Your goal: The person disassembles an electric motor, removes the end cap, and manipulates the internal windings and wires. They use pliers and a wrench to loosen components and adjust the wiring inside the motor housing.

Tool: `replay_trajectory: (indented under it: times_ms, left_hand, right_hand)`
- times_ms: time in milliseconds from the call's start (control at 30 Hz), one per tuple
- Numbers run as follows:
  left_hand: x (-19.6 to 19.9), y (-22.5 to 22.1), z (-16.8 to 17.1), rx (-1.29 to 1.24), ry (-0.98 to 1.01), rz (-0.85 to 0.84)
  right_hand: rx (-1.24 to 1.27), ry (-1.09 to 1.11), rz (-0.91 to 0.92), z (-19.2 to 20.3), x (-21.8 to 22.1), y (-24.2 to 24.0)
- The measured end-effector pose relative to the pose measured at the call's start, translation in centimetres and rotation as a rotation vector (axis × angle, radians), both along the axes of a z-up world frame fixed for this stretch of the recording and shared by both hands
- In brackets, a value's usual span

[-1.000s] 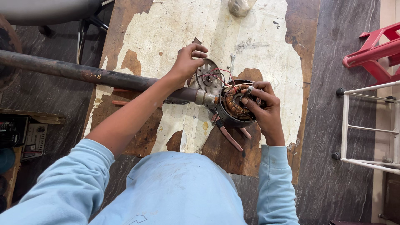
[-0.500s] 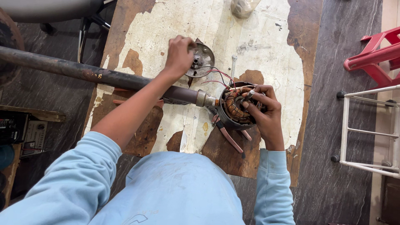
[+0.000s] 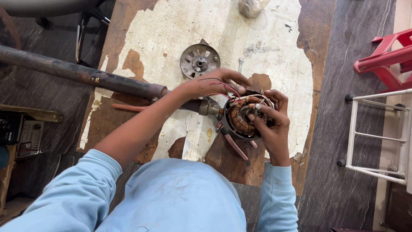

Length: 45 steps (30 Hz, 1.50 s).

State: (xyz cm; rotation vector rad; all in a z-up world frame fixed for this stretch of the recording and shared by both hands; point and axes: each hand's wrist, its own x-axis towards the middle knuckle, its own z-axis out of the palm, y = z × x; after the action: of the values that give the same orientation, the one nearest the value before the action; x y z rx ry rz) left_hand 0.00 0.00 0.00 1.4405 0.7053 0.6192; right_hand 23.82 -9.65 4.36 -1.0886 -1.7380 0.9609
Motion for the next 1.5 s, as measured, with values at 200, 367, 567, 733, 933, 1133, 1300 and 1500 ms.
replay_trajectory:
  times_ms: [200,367,567,733,933,1133,1300,1500]
  left_hand:
    - [1.1,-1.2,0.5,0.025,-0.087,-0.109]
    - [2.7,-0.2,0.1,-0.005,-0.062,-0.191]
    - [3.8,-0.7,0.7,0.19,0.02,-0.176]
    - [4.5,-1.7,1.2,0.228,0.044,-0.071]
    - [5.1,-1.4,0.4,0.141,-0.01,-0.006]
    - [5.1,-1.7,-1.0,0.046,-0.089,0.013]
    - [5.2,-2.1,-1.3,0.126,-0.125,0.034]
    - [5.1,-2.5,-1.2,0.08,-0.109,0.089]
  right_hand:
    - [-0.274,0.568,-0.08,-0.7,0.7,-1.5]
    - [-0.304,0.599,-0.099,-1.7,1.2,-3.0]
    - [-0.271,0.586,-0.095,-1.8,1.1,-3.8]
    - [-0.249,0.584,-0.078,-1.8,1.2,-3.8]
    - [-0.243,0.544,-0.079,-2.2,1.4,-3.5]
    - [-0.241,0.531,-0.096,-2.2,1.3,-3.5]
    - [-0.218,0.491,-0.188,-1.9,0.7,-3.2]
    - [-0.096,0.254,-0.278,-1.7,-0.4,-2.2]
